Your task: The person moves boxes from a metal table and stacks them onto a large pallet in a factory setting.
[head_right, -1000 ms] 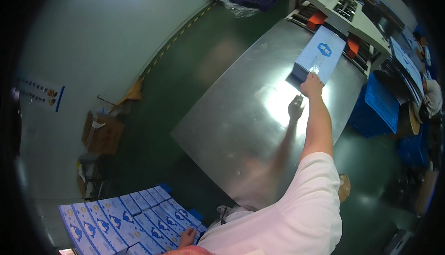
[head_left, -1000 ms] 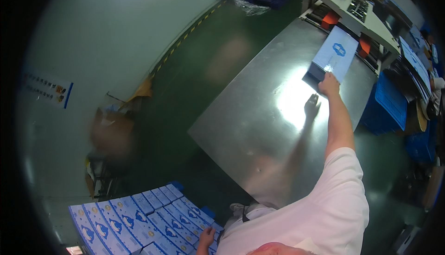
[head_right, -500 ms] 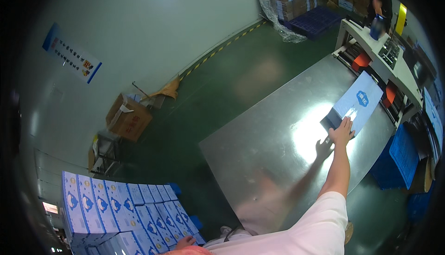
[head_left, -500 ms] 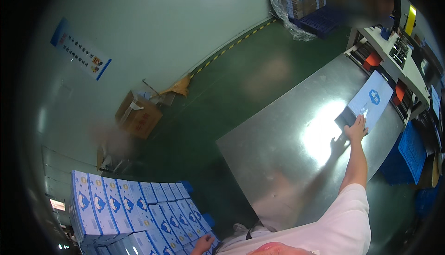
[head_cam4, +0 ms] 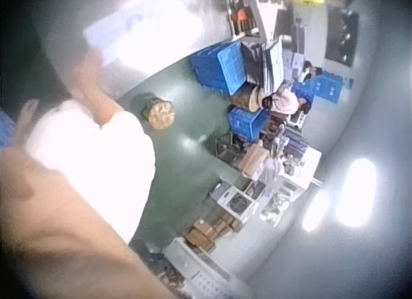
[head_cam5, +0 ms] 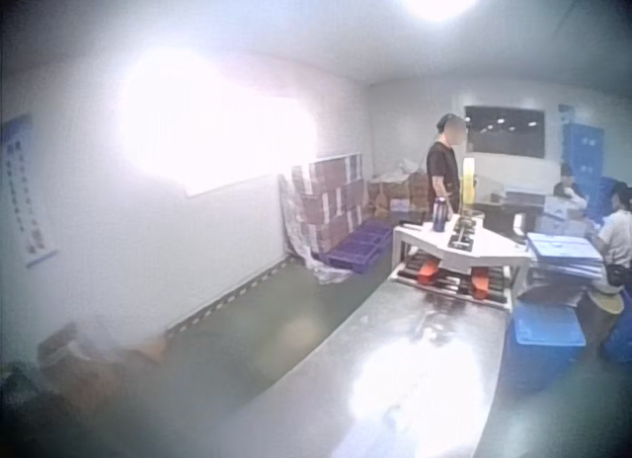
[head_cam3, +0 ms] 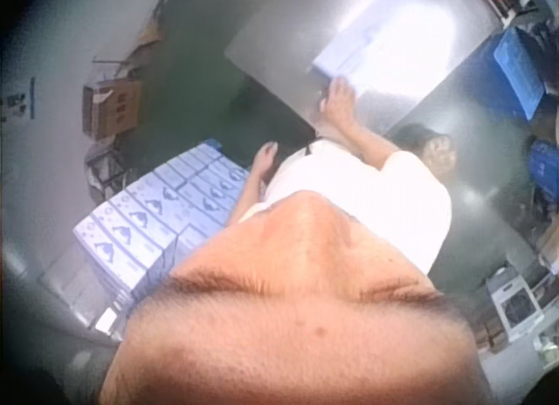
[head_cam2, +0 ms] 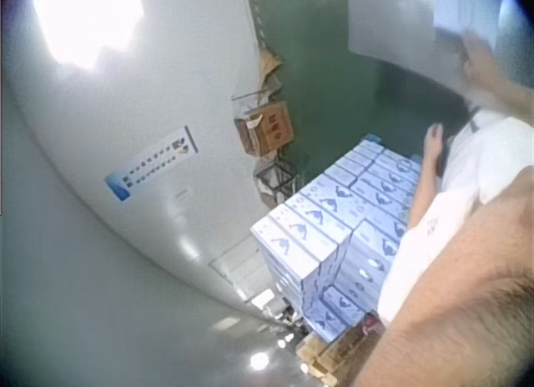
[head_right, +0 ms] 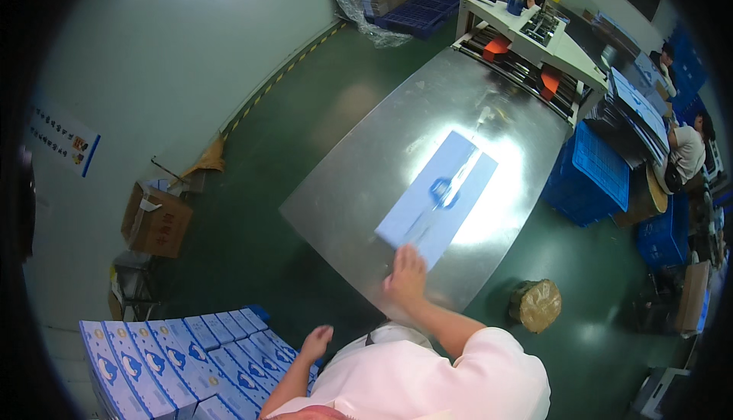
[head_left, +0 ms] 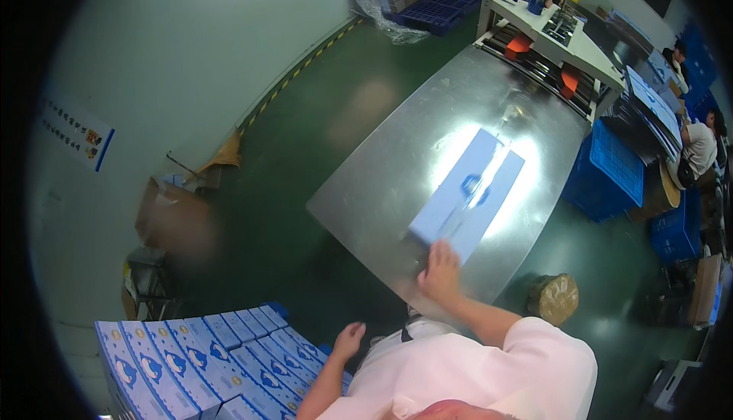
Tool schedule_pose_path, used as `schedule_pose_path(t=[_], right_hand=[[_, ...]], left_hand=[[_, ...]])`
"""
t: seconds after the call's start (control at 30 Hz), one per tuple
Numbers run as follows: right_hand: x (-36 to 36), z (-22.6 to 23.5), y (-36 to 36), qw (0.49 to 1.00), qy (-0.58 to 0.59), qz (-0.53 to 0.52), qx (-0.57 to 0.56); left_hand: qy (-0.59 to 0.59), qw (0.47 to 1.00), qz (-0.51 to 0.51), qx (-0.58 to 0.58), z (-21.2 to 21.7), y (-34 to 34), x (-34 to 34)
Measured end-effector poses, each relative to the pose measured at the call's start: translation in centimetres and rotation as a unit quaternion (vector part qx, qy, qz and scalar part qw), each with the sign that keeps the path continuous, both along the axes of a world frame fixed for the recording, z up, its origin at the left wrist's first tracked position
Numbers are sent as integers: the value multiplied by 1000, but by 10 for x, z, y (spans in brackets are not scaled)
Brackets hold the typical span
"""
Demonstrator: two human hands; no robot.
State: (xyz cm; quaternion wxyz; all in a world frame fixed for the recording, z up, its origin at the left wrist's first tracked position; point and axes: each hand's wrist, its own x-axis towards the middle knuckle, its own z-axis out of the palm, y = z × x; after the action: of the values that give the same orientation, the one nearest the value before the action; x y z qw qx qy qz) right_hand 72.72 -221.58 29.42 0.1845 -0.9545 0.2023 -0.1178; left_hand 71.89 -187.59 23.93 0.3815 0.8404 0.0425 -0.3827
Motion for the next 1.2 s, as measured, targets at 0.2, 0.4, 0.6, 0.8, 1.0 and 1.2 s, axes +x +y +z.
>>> schedule_pose_path(t=[0.2,0.4,0.6,0.8,1.0,1.2], right_hand=[[-47,39,22,966,-95,222,90],[8,-24,-65,938,125,-106,304],[25,-48,-64,959,170,-60,219],[22,-38,4,888,281,45,361],[-5,-17,157,806,321,105,486],[-96,128,331,776,268,272,501]], left_hand=[[175,918,289,-208,-25,-36,24],[178,804,380,-422,26,2,13],[31,890,354,-285,23,16,-26],[-78,917,358,-158,96,77,-102],[-142,905,401,-17,209,185,-214],[-319,780,533,-73,310,280,-363]])
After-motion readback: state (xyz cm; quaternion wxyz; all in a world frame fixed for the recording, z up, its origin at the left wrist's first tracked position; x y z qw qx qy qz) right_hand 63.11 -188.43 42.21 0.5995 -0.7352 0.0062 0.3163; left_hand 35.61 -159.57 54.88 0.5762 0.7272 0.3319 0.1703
